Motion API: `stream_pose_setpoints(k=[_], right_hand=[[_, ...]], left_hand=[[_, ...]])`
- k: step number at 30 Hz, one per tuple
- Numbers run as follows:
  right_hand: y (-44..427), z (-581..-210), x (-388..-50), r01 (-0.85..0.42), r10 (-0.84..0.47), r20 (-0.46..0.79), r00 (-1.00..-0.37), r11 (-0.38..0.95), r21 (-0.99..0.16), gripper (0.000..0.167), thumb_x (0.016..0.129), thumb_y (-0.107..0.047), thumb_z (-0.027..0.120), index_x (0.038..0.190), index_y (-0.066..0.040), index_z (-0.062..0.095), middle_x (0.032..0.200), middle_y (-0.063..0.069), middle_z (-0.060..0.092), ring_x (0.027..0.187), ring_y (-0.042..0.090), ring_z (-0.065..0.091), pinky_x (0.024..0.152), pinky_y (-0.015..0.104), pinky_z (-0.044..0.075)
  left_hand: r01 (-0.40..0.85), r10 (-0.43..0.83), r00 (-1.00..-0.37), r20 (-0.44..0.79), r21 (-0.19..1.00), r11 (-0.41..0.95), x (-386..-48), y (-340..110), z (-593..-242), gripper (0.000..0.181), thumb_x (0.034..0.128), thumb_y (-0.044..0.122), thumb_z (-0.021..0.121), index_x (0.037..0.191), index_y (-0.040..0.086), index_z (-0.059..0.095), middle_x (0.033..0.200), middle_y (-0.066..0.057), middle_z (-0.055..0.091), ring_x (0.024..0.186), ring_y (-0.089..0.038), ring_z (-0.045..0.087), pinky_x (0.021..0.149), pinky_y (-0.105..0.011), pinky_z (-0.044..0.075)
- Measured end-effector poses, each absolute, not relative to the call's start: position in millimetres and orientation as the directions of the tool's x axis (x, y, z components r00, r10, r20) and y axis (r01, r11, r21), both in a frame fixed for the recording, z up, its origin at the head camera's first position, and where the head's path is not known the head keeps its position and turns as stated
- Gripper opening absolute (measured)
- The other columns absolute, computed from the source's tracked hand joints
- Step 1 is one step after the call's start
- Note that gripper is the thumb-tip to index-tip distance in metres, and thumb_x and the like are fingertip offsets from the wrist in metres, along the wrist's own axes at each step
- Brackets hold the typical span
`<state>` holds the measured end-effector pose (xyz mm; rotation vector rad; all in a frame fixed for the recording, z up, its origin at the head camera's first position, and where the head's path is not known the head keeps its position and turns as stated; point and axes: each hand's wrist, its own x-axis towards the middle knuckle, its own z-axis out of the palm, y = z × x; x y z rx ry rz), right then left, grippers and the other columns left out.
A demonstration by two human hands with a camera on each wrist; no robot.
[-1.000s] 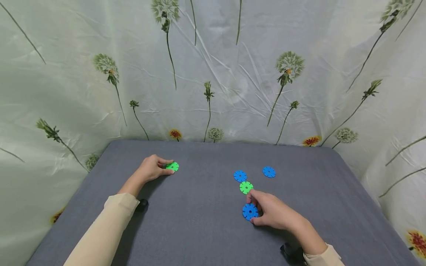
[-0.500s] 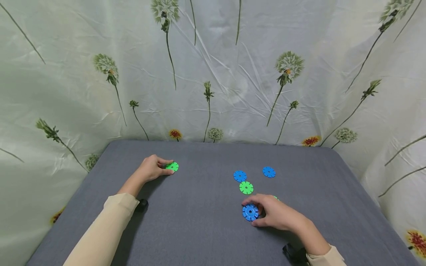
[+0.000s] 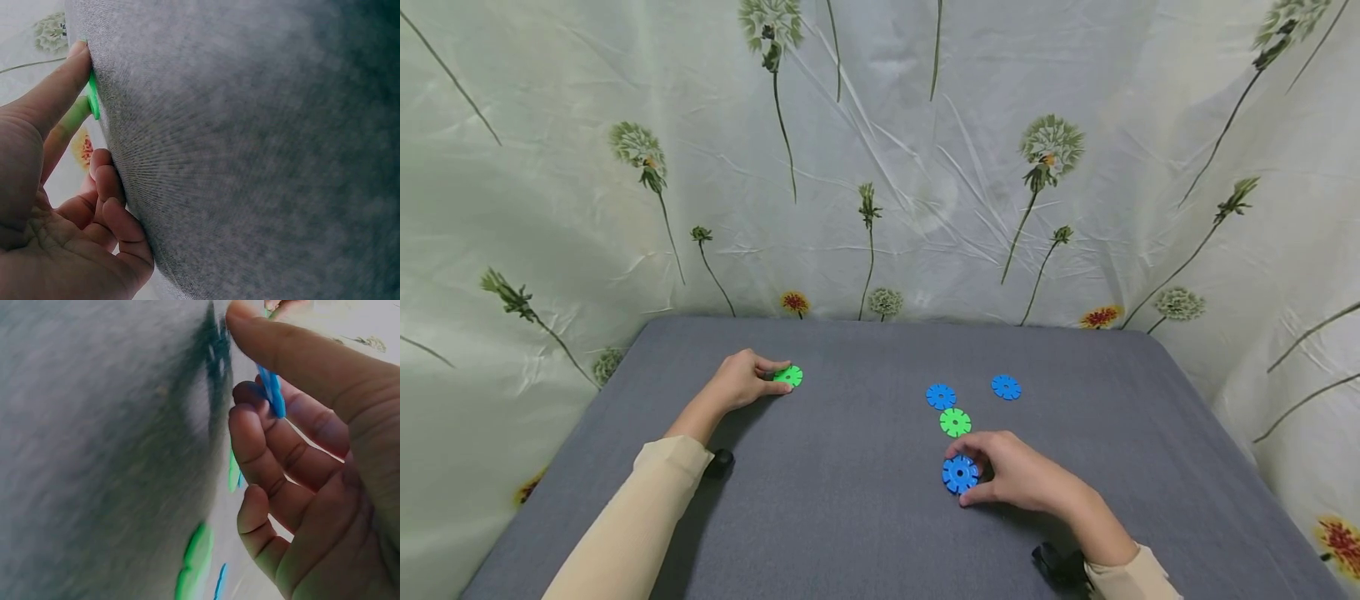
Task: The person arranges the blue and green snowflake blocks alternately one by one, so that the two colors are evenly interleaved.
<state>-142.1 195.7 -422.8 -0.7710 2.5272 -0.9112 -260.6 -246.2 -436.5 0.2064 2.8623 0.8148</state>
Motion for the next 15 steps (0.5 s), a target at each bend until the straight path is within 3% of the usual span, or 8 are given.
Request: stream_pose_setpoints(k=[9,15], right_hand=[[174.0,-416.1,-160.0,-0.446,-0.589,-0.025,-0.807,0.638,-0.627,0.047,0.083,-0.031,0.096,0.122,-0.016,0.074,0.103,-0.011,0.07,0.087,0.001,0.06,0.081,0.027,0.056],[150.1,-409.2,-178.0,-0.462,-0.577,0.022,-0.816,0.63,-0.624,0.048,0.083,-0.03,0.096,0.124,-0.016,0.075,0.101,-0.011,0.07,0.087,0.004,0.062,0.082,0.029,0.056]], left_hand=[[0.131,0.207,-0.974,-0.087,0.53,0.838,-260.3,-247.7,-438.9,0.052,0.091,0.035,0.089,0.138,0.017,0.075,0.106,-0.019,0.066,0.101,-0.032,0.064,0.087,-0.048,0.056],[0.133,0.21,-0.974,-0.087,0.531,0.837,-260.8,-247.8,-439.7,0.052,0.0909,0.035,0.089,0.138,0.017,0.075,0.102,-0.017,0.065,0.098,-0.028,0.063,0.083,-0.044,0.055]])
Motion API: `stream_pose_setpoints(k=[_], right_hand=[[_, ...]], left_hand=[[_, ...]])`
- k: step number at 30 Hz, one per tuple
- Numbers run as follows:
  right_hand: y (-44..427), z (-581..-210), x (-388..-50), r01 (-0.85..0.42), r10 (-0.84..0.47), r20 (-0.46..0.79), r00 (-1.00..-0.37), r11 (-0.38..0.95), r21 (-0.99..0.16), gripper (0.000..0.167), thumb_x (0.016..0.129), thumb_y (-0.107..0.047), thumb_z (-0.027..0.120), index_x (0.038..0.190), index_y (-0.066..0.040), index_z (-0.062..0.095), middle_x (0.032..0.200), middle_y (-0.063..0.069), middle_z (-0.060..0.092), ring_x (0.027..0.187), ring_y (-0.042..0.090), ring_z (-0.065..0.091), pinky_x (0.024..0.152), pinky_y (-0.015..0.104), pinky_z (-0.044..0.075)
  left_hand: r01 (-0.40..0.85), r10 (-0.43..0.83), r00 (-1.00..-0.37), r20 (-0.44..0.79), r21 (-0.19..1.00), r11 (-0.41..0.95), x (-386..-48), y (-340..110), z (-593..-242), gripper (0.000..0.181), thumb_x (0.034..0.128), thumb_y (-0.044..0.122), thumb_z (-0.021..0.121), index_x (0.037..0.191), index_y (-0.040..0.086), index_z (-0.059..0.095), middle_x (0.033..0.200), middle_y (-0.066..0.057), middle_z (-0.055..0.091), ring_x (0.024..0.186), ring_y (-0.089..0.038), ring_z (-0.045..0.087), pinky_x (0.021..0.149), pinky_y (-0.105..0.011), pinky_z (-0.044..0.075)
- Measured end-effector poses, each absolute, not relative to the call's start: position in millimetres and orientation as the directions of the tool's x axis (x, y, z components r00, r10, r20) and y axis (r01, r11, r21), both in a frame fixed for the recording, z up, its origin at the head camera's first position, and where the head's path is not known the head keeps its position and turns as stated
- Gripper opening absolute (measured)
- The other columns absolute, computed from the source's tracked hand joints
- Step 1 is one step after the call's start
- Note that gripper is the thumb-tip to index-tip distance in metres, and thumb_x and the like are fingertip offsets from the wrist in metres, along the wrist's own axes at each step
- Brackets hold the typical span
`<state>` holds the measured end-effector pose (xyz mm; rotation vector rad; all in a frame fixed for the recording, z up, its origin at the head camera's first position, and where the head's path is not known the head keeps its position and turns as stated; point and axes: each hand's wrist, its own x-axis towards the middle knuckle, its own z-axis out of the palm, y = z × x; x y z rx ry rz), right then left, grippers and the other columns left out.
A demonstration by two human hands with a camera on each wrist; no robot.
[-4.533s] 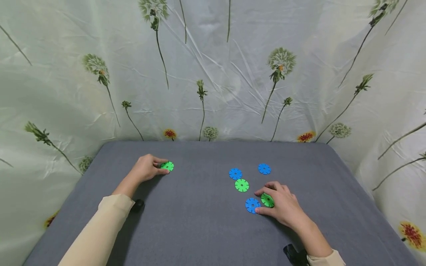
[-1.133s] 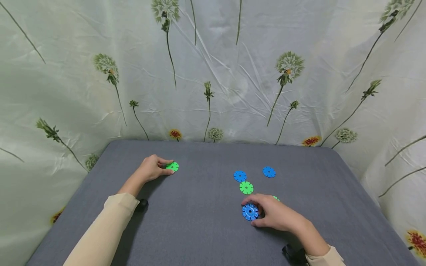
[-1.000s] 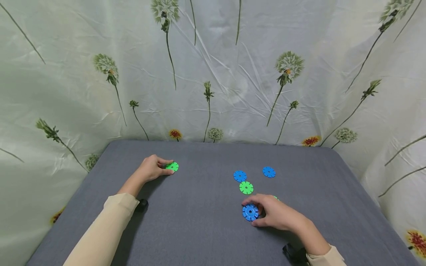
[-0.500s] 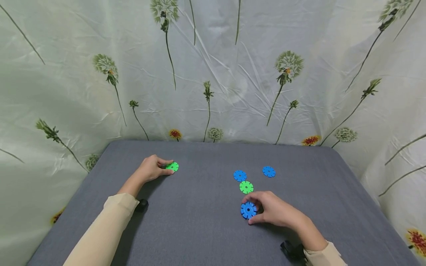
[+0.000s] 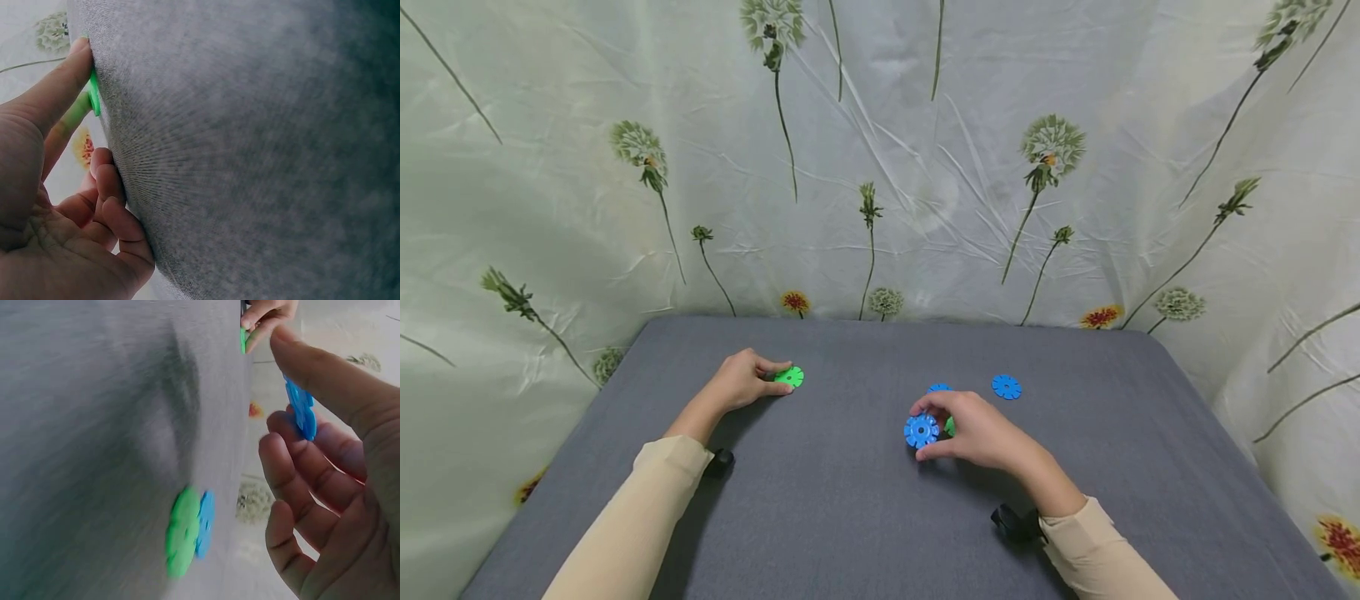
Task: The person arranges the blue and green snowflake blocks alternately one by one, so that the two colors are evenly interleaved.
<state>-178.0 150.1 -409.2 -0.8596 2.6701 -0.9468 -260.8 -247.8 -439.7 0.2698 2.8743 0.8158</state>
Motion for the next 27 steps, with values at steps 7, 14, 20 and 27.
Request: stream_pose_setpoints(k=[7,14,20,27], right_hand=[[110.1,-401.0,-206.5,-0.463,-0.564,0.021,-0.826,0.656,-0.597,0.047,0.084,-0.034,0.095,0.124,-0.019,0.075,0.114,-0.007,0.073,0.095,0.008,0.064,0.087,0.03,0.054],[75.8,-405.8,-236.8,-0.405,-0.506,0.005,-0.863,0.685,-0.605,0.046,0.083,-0.032,0.096,0.123,-0.018,0.077,0.11,-0.002,0.069,0.098,0.013,0.063,0.09,0.034,0.054],[54.0,-410.9,-255.9,-0.343,-0.45,-0.012,-0.893,0.699,-0.627,0.046,0.082,-0.031,0.097,0.122,-0.018,0.078,0.112,0.002,0.068,0.1,0.018,0.064,0.093,0.036,0.055],[33.6,-416.7,-270.1,-0.33,-0.452,-0.04,-0.891,0.706,-0.627,0.045,0.086,-0.032,0.094,0.124,-0.016,0.077,0.115,0.005,0.07,0.101,0.019,0.064,0.092,0.036,0.055]], left_hand=[[0.111,0.196,-0.975,-0.101,0.544,0.832,-260.5,-248.5,-439.1,0.052,0.0908,0.036,0.089,0.138,0.018,0.075,0.106,-0.018,0.066,0.102,-0.031,0.064,0.088,-0.048,0.056],[0.099,0.188,-0.976,-0.111,0.542,0.834,-259.1,-245.5,-437.5,0.052,0.0913,0.035,0.088,0.139,0.018,0.074,0.104,-0.016,0.063,0.097,-0.026,0.06,0.083,-0.042,0.053],[0.111,0.194,-0.976,-0.1,0.538,0.836,-261.7,-246.2,-438.3,0.052,0.0908,0.035,0.089,0.138,0.017,0.075,0.098,-0.015,0.062,0.088,-0.022,0.055,0.076,-0.034,0.047],[0.106,0.194,-0.975,-0.107,0.543,0.833,-262.3,-247.0,-438.1,0.052,0.0906,0.034,0.089,0.138,0.017,0.075,0.095,-0.013,0.06,0.086,-0.021,0.051,0.074,-0.032,0.042]])
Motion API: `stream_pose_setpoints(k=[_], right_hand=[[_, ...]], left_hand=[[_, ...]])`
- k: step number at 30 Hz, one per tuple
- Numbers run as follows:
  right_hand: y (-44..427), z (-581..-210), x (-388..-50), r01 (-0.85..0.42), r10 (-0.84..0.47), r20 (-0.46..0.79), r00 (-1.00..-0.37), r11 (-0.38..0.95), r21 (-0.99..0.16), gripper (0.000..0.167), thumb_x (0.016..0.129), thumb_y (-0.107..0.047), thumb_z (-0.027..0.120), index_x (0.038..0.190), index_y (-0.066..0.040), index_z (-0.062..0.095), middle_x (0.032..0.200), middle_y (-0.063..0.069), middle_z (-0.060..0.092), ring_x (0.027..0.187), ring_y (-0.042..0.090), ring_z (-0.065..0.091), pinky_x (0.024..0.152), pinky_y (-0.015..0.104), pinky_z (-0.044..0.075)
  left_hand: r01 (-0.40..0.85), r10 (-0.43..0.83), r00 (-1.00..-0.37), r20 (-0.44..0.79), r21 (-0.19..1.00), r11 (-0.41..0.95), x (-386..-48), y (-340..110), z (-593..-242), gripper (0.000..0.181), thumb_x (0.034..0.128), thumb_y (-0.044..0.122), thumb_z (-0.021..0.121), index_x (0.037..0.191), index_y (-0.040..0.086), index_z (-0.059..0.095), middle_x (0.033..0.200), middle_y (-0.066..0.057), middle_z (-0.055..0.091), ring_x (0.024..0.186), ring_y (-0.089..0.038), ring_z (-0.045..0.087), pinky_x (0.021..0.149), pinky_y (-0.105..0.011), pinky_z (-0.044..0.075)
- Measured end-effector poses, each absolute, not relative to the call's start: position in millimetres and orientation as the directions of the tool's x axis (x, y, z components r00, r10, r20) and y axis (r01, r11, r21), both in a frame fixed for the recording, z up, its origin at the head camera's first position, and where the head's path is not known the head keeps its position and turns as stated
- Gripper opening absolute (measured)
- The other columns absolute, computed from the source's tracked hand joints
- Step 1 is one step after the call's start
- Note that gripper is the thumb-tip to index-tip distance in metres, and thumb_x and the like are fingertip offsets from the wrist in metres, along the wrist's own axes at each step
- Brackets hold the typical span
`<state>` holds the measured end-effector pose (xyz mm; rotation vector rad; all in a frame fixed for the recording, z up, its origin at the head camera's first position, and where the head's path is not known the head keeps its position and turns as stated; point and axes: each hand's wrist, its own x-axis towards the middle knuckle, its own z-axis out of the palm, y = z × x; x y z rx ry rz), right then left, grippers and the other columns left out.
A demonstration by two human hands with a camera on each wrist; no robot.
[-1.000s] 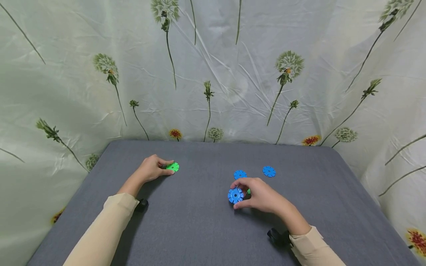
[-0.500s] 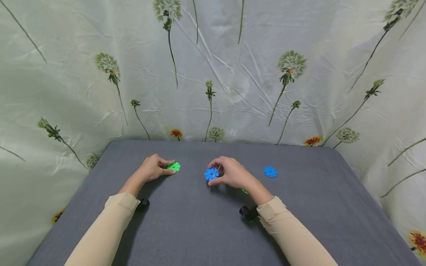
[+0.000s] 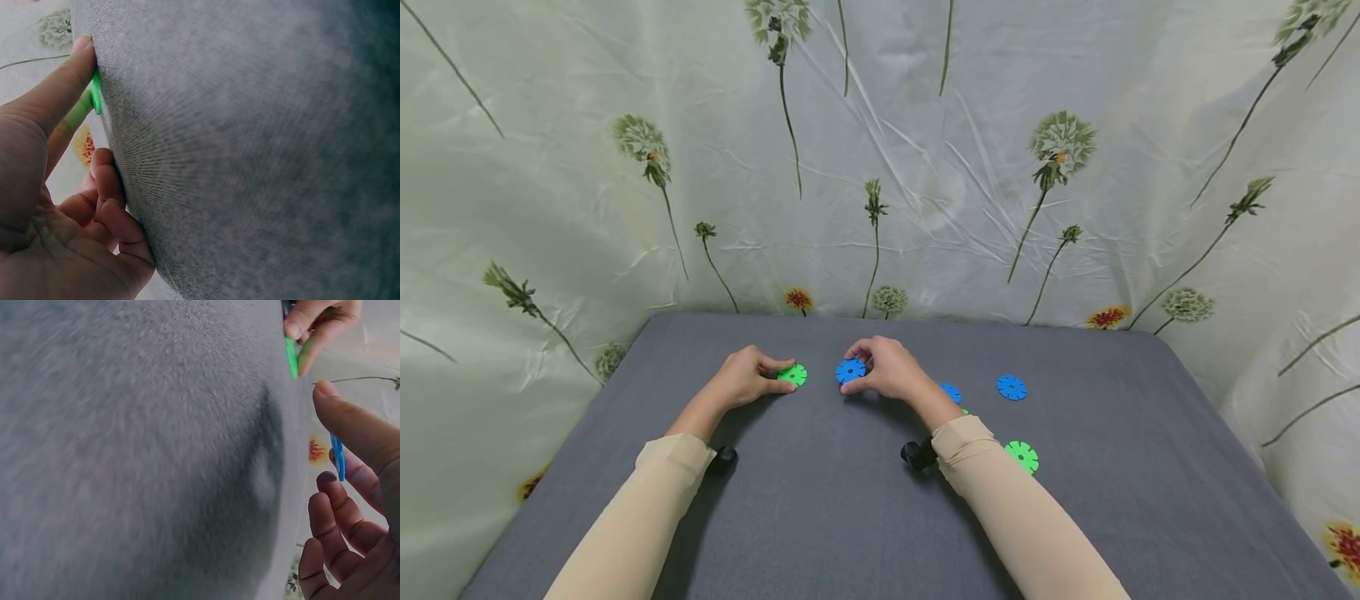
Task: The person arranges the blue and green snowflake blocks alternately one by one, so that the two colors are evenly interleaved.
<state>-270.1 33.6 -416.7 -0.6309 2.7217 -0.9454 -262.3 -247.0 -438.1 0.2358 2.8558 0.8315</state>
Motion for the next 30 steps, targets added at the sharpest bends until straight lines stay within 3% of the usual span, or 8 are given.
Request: stream_pose_setpoints(k=[8,16,22,30], right_hand=[[14.5,-427.3,-275.5,-0.309,-0.452,-0.092,-0.887,0.73,-0.61,0.046,0.087,-0.036,0.093,0.127,-0.02,0.077,0.113,0.004,0.068,0.1,0.017,0.06,0.086,0.035,0.052],[2.5,-435.8,-274.8,-0.302,-0.431,-0.102,-0.896,0.763,-0.571,0.045,0.088,-0.041,0.091,0.127,-0.024,0.077,0.112,0.002,0.068,0.099,0.017,0.06,0.089,0.04,0.05],[-4.8,-439.7,-274.9,-0.27,-0.388,-0.108,-0.915,0.79,-0.551,0.046,0.087,-0.046,0.091,0.127,-0.028,0.076,0.103,-0.001,0.064,0.093,0.015,0.056,0.089,0.044,0.041],[-8.5,-440.1,-273.7,-0.228,-0.348,-0.128,-0.929,0.809,-0.541,0.046,0.088,-0.048,0.089,0.128,-0.03,0.074,0.101,-0.002,0.059,0.09,0.018,0.051,0.084,0.042,0.033]], left_hand=[[0.097,0.187,-0.975,-0.118,0.532,0.841,-264.2,-246.0,-438.7,0.053,0.0904,0.036,0.089,0.138,0.018,0.075,0.098,-0.014,0.062,0.092,-0.024,0.059,0.077,-0.035,0.049],[0.118,0.203,-0.974,-0.105,0.531,0.839,-265.9,-245.6,-438.4,0.052,0.0904,0.035,0.089,0.137,0.017,0.075,0.097,-0.015,0.065,0.09,-0.023,0.059,0.075,-0.033,0.047],[0.109,0.199,-0.974,-0.113,0.536,0.837,-265.9,-246.9,-439.5,0.052,0.0905,0.036,0.089,0.137,0.017,0.075,0.097,-0.015,0.063,0.089,-0.022,0.057,0.074,-0.032,0.044],[0.106,0.197,-0.974,-0.116,0.534,0.839,-266.6,-248.5,-439.1,0.053,0.0901,0.038,0.089,0.137,0.018,0.075,0.11,-0.019,0.073,0.096,-0.025,0.066,0.076,-0.032,0.047]])
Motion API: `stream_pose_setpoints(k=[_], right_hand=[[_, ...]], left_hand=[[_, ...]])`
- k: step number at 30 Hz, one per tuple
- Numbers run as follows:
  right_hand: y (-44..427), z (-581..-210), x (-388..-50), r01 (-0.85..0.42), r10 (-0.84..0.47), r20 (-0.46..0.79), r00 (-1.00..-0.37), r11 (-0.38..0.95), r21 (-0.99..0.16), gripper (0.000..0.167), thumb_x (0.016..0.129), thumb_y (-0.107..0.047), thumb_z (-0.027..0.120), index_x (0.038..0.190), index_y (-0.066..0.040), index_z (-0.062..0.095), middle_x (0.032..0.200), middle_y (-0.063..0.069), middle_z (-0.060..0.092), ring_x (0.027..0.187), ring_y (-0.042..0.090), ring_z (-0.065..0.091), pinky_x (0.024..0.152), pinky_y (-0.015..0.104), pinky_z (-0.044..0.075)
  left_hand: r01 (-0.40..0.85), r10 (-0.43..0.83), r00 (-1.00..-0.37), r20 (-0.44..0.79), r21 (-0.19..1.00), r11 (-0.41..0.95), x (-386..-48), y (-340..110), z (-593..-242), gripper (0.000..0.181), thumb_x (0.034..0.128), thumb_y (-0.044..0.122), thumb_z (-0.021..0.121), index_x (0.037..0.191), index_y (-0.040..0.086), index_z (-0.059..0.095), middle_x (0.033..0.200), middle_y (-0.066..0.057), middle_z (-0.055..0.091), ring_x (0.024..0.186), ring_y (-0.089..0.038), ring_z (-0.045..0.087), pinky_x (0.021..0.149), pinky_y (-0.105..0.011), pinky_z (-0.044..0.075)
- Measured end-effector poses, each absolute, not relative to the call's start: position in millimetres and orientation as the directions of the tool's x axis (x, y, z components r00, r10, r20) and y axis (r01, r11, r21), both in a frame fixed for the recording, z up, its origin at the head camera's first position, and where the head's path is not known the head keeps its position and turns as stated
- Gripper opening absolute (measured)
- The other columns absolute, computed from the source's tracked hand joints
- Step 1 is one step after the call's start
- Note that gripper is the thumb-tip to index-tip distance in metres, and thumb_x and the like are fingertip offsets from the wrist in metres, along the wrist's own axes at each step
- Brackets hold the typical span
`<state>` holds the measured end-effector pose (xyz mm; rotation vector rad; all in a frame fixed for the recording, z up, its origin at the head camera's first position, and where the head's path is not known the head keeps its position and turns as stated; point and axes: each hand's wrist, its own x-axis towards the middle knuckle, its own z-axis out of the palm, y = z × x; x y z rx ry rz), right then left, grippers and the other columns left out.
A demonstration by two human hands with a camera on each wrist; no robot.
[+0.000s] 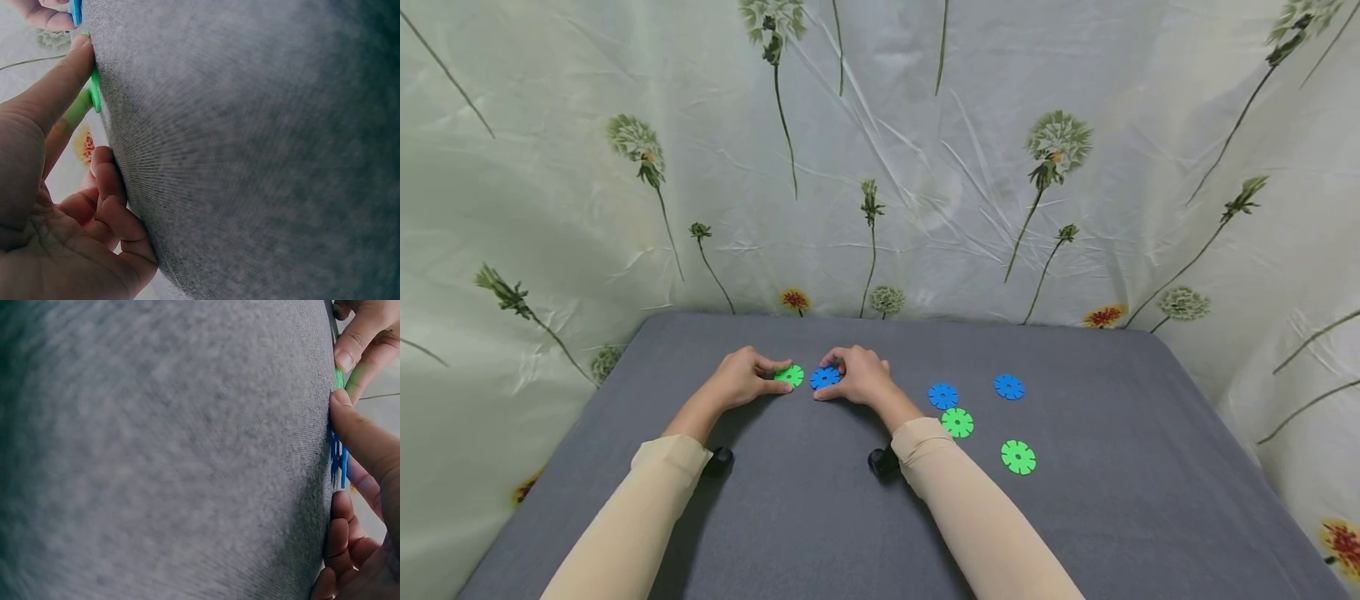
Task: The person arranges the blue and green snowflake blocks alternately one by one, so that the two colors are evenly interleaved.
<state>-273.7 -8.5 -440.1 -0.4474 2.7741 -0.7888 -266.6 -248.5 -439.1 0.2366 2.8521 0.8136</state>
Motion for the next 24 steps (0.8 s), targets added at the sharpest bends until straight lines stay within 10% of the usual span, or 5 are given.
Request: stream_pose_setpoints(k=[24], right_hand=[[-5.9,-442.2,-270.5,-0.24,-0.37,-0.132,-0.92,0.795,-0.556,0.047,0.09,-0.049,0.087,0.13,-0.031,0.071,0.106,0.0,0.057,0.097,0.021,0.047,0.086,0.044,0.03]], left_hand=[[0.095,0.192,-0.973,-0.128,0.534,0.84,-264.7,-247.9,-437.3,0.053,0.0913,0.037,0.088,0.138,0.016,0.074,0.117,-0.023,0.071,0.103,-0.031,0.068,0.079,-0.037,0.052]])
